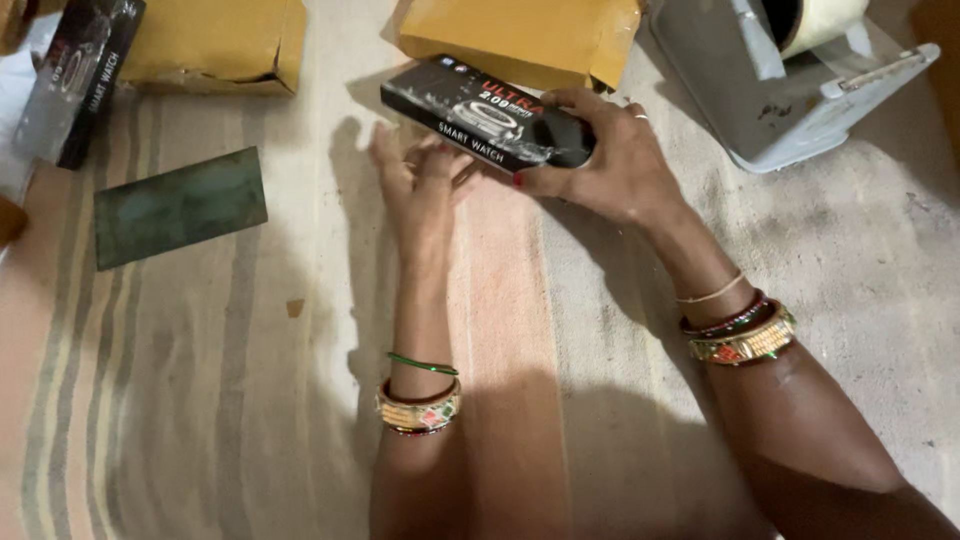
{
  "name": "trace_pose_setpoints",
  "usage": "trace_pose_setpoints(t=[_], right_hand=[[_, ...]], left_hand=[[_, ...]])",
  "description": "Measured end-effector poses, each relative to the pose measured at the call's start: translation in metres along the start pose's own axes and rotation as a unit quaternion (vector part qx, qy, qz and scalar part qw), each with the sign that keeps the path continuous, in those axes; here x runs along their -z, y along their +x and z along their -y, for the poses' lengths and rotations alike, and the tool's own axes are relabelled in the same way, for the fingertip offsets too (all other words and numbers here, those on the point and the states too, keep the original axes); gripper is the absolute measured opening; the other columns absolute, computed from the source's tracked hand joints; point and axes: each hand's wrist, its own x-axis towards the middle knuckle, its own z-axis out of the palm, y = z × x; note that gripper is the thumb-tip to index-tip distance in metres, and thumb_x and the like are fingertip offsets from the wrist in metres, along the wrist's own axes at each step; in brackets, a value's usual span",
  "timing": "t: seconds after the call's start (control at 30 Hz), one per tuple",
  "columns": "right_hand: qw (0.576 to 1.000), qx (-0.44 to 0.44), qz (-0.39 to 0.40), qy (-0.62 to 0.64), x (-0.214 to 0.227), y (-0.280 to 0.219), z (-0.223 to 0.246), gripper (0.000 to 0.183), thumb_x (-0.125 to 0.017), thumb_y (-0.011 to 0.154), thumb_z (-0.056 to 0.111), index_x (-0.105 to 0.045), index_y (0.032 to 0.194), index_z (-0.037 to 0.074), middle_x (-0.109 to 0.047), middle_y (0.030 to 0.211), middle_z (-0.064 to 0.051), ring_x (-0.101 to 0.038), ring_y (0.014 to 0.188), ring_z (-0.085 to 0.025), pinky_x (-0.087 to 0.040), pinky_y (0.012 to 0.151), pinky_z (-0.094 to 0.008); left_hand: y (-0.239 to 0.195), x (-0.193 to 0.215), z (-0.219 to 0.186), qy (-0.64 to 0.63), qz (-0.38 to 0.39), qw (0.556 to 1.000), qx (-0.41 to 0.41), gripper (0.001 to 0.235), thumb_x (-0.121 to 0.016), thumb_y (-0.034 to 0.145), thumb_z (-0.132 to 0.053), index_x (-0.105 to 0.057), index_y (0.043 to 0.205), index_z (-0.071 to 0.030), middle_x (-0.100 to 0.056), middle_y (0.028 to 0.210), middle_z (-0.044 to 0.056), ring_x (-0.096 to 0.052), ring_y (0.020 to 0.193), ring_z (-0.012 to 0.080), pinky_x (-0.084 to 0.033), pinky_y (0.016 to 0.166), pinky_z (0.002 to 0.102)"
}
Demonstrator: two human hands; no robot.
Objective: The person packs smartwatches into cardboard boxes. They open the product boxes, place the watches and accessories inside, then seal the outer boxes with tape.
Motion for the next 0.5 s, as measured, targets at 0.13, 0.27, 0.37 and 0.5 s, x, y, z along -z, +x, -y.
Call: trace_pose_setpoints(t=[0.13, 0.27, 0.37, 0.5], right_hand=[[1.0, 0.005, -0.003, -0.019, 0.011, -0.001, -0.008, 0.082, -0.082, 0.069, 0.051, -0.065, 0.135, 0.004, -0.075, 0.108, -0.017, -0.075, 0.093, -0.027, -0.057, 0.083, -0.034], [0.994, -0.101, 0.023, -0.045, 0.021, -0.004, -0.01, 0.078, -0.078, 0.067, 0.054, -0.069, 0.134, 0.014, -0.074, 0.091, -0.012, -0.071, 0.079, -0.021, -0.05, 0.065, -0.032], [0.993, -0.111, 0.022, -0.024, 0.023, -0.004, -0.008, 0.074, -0.079, 0.069, 0.054, -0.071, 0.13, 0.015, -0.073, 0.082, -0.008, -0.068, 0.071, -0.017, -0.046, 0.059, -0.03], [0.993, -0.115, 0.015, -0.02, 0.023, -0.006, -0.004, 0.07, -0.082, 0.068, 0.051, -0.074, 0.127, 0.016, -0.073, 0.078, -0.009, -0.067, 0.066, -0.017, -0.044, 0.059, -0.032]], left_hand=[[-0.012, -0.017, 0.016, -0.069, 0.056, 0.996, -0.003, 0.068, -0.065, 0.098, -0.017, -0.034, 0.159, -0.016, -0.068, 0.129, 0.012, -0.072, 0.112, 0.0298, -0.064, 0.087, 0.05], [-0.011, -0.022, 0.017, -0.168, 0.139, 0.976, 0.005, 0.081, -0.071, 0.094, -0.02, -0.026, 0.16, -0.026, -0.068, 0.121, 0.02, -0.072, 0.112, 0.0357, -0.061, 0.091, 0.056], [-0.01, -0.023, 0.015, -0.137, 0.128, 0.982, 0.023, 0.085, -0.073, 0.088, -0.025, -0.025, 0.158, -0.025, -0.072, 0.12, 0.018, -0.074, 0.105, 0.0355, -0.063, 0.085, 0.055], [-0.009, -0.023, 0.016, -0.104, 0.092, 0.99, 0.009, 0.083, -0.079, 0.083, -0.022, -0.036, 0.154, -0.018, -0.073, 0.118, 0.014, -0.076, 0.101, 0.0325, -0.065, 0.078, 0.051]])
